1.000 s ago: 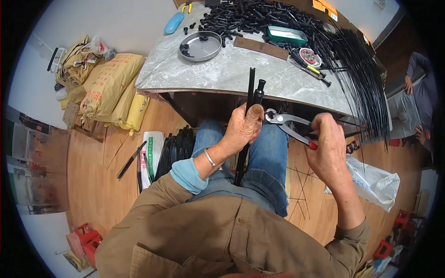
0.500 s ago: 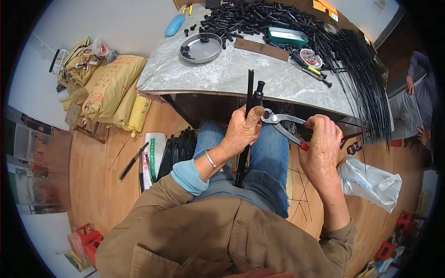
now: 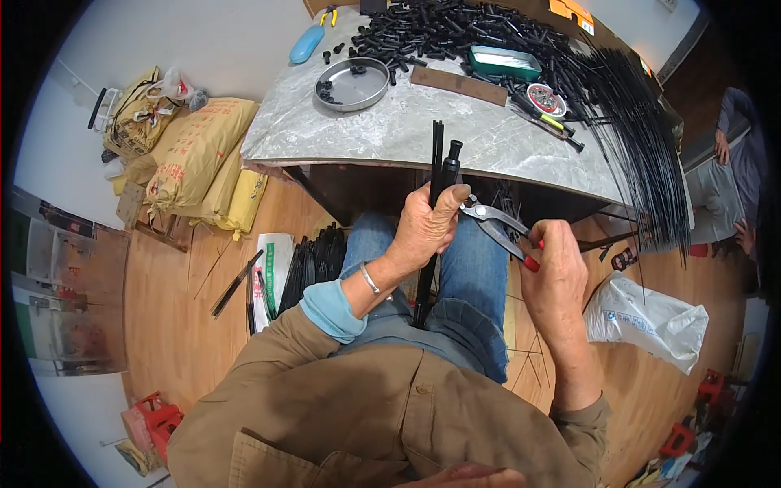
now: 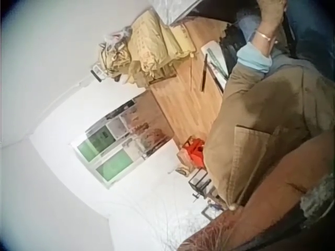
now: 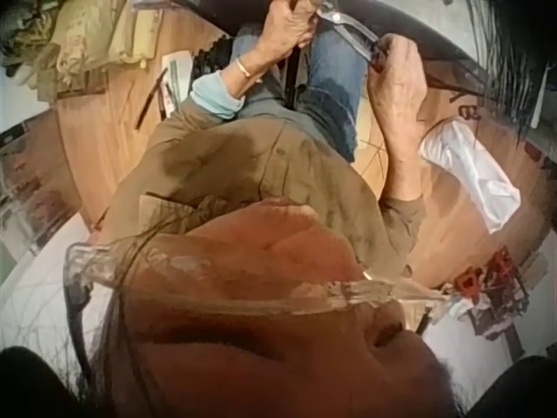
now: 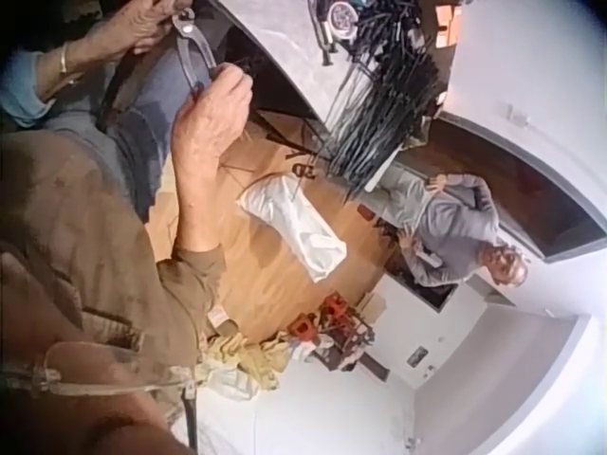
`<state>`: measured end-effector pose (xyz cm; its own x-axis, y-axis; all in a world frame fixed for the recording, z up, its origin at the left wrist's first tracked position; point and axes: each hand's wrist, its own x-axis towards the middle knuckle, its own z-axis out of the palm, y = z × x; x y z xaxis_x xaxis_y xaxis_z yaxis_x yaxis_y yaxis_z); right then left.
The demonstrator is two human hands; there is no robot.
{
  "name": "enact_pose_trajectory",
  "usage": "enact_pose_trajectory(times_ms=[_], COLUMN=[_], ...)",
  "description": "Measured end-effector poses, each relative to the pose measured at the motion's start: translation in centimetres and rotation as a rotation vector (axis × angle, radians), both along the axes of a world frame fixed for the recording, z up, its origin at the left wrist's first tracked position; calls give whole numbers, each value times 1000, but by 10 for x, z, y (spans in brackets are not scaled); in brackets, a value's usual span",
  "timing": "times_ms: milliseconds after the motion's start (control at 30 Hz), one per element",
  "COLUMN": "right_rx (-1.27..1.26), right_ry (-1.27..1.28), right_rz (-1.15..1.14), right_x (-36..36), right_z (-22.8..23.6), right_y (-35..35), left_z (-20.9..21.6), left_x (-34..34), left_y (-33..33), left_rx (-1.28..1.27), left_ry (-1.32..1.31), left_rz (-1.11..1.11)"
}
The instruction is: Assembling black rods with plastic connectors and trimming them using pliers.
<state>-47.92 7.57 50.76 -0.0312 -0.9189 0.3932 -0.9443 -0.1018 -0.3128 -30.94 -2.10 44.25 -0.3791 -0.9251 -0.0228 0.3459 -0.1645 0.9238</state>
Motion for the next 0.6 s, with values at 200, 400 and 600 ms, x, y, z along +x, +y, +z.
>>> enact_pose_trajectory(times_ms=[200,400,600], right_rx=[50,984,862], right_ry=[-260,-1574,-685], right_rz=[150,376,342], right_x=[0,-10,-16], right_z=[-11,-25,-12], right_y=[5,4,-2], left_z=[6,10,19], left_x=[1,6,10], left_y=[1,2,0], left_rx=[2,38,13], left_ry=[-8,1,10], left_rz=[30,-22,-48])
